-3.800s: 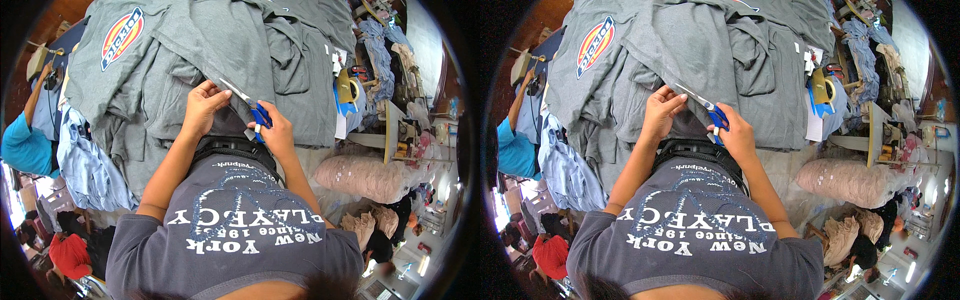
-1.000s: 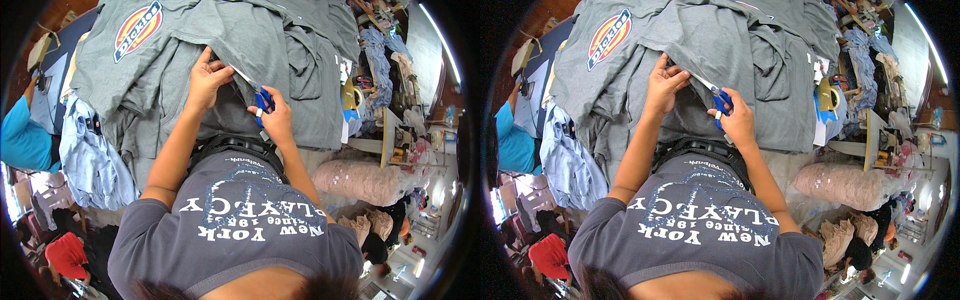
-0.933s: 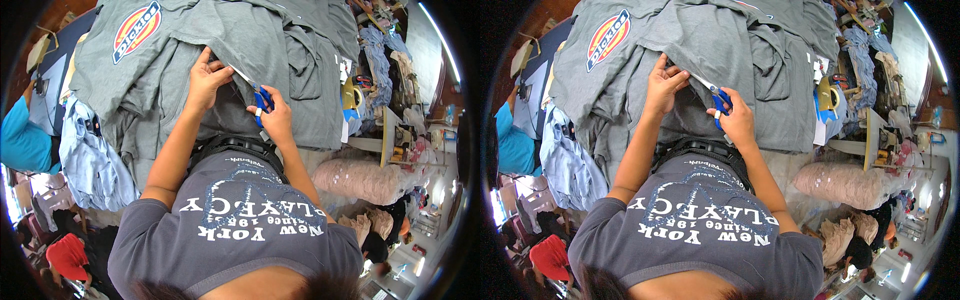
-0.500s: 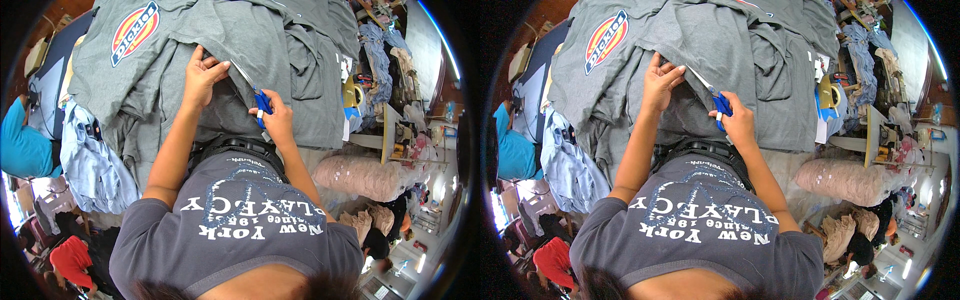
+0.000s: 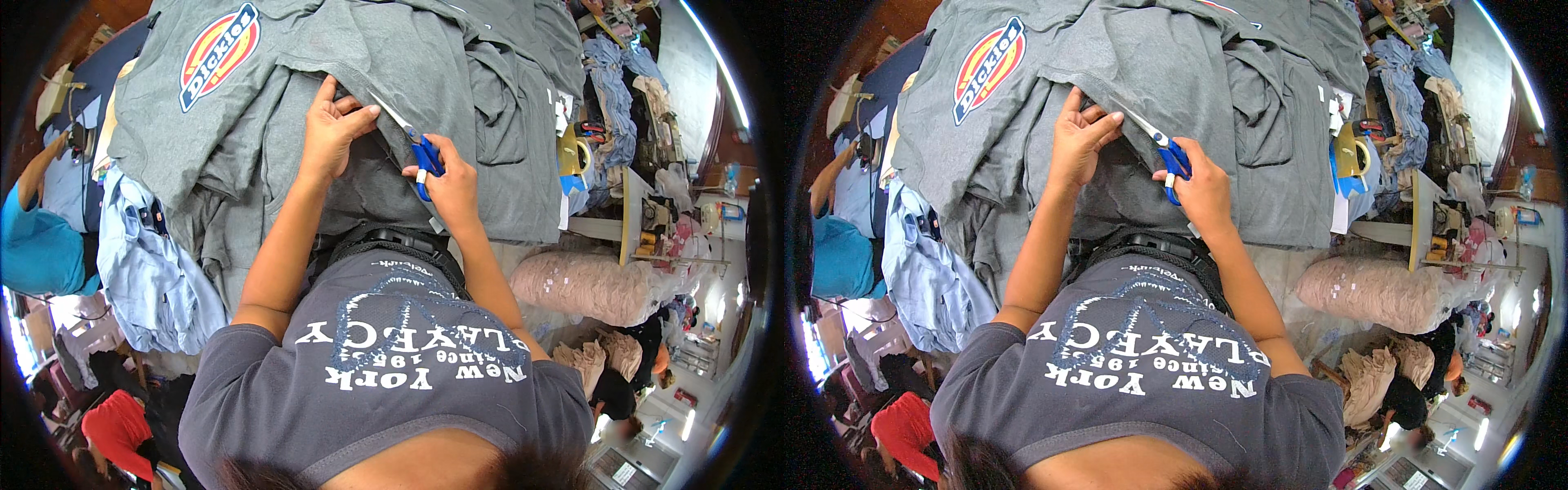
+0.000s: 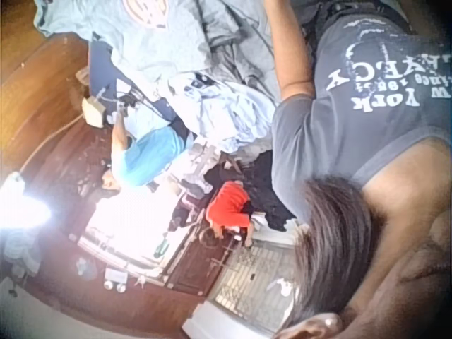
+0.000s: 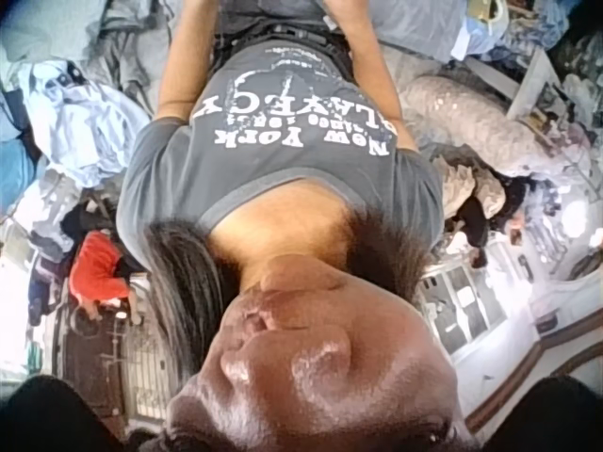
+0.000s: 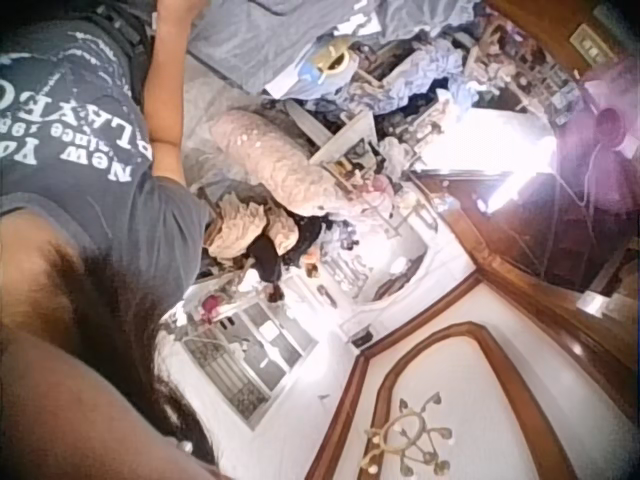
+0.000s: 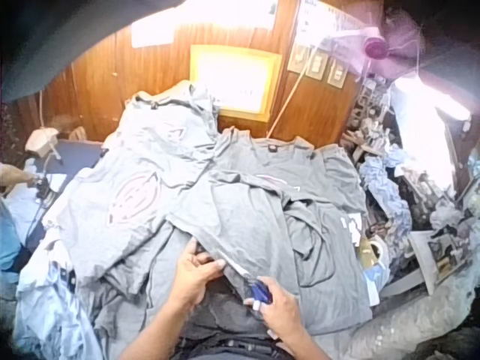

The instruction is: The person folds and stacks shirts on a table, occasionally using shears to trim loose threads.

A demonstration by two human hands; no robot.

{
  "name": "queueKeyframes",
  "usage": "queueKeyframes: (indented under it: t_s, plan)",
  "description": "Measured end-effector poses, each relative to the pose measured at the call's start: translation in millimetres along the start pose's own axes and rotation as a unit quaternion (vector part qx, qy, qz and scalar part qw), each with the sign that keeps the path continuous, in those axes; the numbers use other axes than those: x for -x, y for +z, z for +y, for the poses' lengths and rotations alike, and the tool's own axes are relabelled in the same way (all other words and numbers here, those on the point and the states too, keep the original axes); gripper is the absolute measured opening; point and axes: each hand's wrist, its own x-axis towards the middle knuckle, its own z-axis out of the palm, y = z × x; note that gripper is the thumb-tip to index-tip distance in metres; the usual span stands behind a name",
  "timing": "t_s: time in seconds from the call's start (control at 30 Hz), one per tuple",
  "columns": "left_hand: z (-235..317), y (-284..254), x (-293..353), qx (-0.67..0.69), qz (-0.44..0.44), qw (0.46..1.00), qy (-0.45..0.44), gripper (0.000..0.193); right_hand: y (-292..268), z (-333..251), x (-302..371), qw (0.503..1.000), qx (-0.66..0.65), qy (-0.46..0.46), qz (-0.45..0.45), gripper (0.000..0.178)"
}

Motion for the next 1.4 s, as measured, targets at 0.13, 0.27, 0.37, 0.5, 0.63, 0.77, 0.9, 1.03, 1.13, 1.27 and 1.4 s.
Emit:
queueKeyframes:
  t_s: [0.13,0.27,0.37,0.5,0.63,0.77,0.9,1.03,1.13,1.27,1.4]
  plan:
    - [-4,-11,-7,-0.003,0.041,0.999,0.029,0.064,-4,-6,2,0.997,-0.017,0.064,-0.04,0.05]
    - [0,-10,-7,0.012,0.009,1.0,0.023,0.065,3,-7,-3,1.0,0.02,0.01,0.003,0.049]
    - [0,-10,-6,0.008,0.006,1.0,0.02,0.063,5,-10,-11,0.999,0.042,-0.009,-0.001,0.052]
    - [0,-10,-7,0.031,0.001,0.999,0.023,0.061,6,-14,-15,1.0,0.016,-0.008,-0.009,0.05]
    - [-2,-12,-7,0.035,0.0,0.999,0.036,0.059,4,-12,-11,0.999,0.021,0.01,-0.022,0.049]
    - [-3,-14,-7,0.027,-0.009,0.999,0.033,0.062,2,-20,-11,0.998,0.05,0.018,-0.023,0.049]
    - [-4,-12,-7,0.033,-0.01,0.999,0.034,0.061,9,-16,-19,0.998,0.045,-0.034,0.013,0.05]
    - [-6,-14,-8,0.021,-0.007,0.999,0.035,0.062,9,-21,-22,0.999,0.042,-0.024,-0.005,0.05]
    - [-9,-16,-9,0.021,-0.013,0.999,0.045,0.067,7,-20,-20,0.999,0.047,-0.008,-0.018,0.05]
    - [-13,-18,-9,0.005,-0.005,0.999,0.052,0.072,7,-18,-20,0.998,0.064,0.0,-0.026,0.051]
    - [-14,-18,-10,0.016,-0.009,0.998,0.057,0.078,12,-18,-27,0.998,0.044,-0.045,-0.007,0.052]
